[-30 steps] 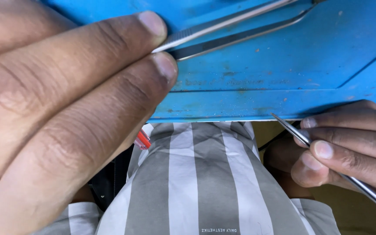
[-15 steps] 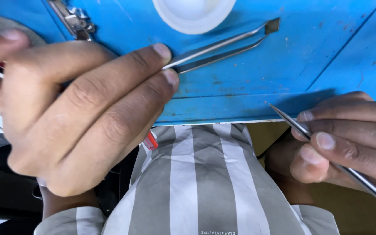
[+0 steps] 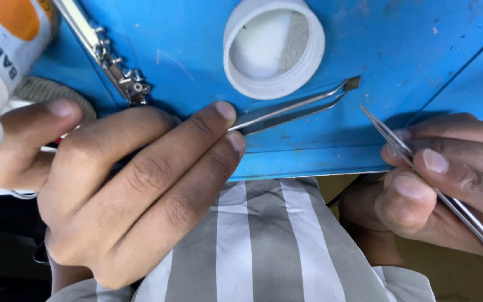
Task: Using tweezers to precisely position a small electronic component on a work surface for repair.
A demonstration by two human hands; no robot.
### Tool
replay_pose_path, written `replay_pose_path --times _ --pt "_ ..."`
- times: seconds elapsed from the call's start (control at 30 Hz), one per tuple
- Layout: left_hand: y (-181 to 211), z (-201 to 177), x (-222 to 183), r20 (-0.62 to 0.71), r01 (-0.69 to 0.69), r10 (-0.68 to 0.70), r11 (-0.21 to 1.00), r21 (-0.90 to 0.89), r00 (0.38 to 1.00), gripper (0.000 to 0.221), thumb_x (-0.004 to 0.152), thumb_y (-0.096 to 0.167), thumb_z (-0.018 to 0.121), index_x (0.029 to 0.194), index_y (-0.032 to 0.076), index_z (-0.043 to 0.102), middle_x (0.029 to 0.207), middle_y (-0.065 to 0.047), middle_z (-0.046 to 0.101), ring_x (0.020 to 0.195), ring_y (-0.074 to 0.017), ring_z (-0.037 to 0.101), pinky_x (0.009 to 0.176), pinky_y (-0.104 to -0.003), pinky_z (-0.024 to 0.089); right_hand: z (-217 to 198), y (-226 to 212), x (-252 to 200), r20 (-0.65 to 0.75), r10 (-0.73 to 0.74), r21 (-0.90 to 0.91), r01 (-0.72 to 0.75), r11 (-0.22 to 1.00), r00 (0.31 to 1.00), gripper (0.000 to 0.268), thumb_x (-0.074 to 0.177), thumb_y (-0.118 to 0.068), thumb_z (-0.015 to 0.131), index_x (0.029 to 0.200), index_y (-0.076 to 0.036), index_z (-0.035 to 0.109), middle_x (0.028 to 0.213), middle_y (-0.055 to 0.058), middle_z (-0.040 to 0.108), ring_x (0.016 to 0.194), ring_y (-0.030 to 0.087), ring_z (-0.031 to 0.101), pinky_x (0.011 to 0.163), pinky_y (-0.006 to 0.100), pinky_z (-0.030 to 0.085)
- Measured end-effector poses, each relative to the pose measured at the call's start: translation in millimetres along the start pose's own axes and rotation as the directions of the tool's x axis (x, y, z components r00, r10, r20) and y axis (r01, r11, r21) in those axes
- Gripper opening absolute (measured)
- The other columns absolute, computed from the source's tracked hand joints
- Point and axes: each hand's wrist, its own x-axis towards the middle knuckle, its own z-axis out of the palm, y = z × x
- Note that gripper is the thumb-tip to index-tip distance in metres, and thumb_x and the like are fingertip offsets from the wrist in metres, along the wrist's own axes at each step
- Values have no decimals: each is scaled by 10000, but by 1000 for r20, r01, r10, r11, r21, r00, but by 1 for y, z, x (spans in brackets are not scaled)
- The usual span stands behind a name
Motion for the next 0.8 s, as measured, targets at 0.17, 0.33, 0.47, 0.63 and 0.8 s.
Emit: replay_pose_path --times 0.17,0.33,0.47,0.63,0.8 --pt "-6 14 10 -41 -20 18 999 -46 999 98 1026 -25 708 990 -22 800 993 -161 848 783 -223 685 725 -264 500 -24 39 6 318 -183 95 161 982 930 306 1066 -22 602 1302 96 446 1039 200 711 1042 331 770 944 387 659" --pt "0 7 12 108 141 -134 988 -62 985 89 1036 -32 718 1076 -6 793 1095 -111 835 874 -208 683 836 -254 501 -10 49 4 218 -162 164 127 978 962 275 1091 -52 597 1324 18 467 1089 183 653 1018 306 735 948 486 693" --pt "5 0 15 228 266 -253 963 -30 940 128 1091 36 729 1141 119 813 1175 -42 833 956 -217 703 975 -362 304 -14 42 13 277 -98 127 65 990 956 293 1069 35 628 1310 36 460 1129 206 656 1058 321 754 940 420 693" --pt "-7 11 12 197 177 -169 984 -21 966 133 1065 9 726 1127 90 811 1162 -31 838 954 -177 680 937 -256 371 -26 48 15 419 -52 98 11 995 907 422 1035 71 697 1362 49 431 1197 176 687 1167 275 751 1037 331 654" --pt "-15 16 18 197 150 -136 987 -58 971 87 1014 2 776 1046 77 805 1091 -56 835 877 -173 698 838 -213 490 -30 54 18 466 19 36 -41 999 884 430 1001 99 742 1326 51 465 1195 117 710 1177 170 723 1098 269 558"
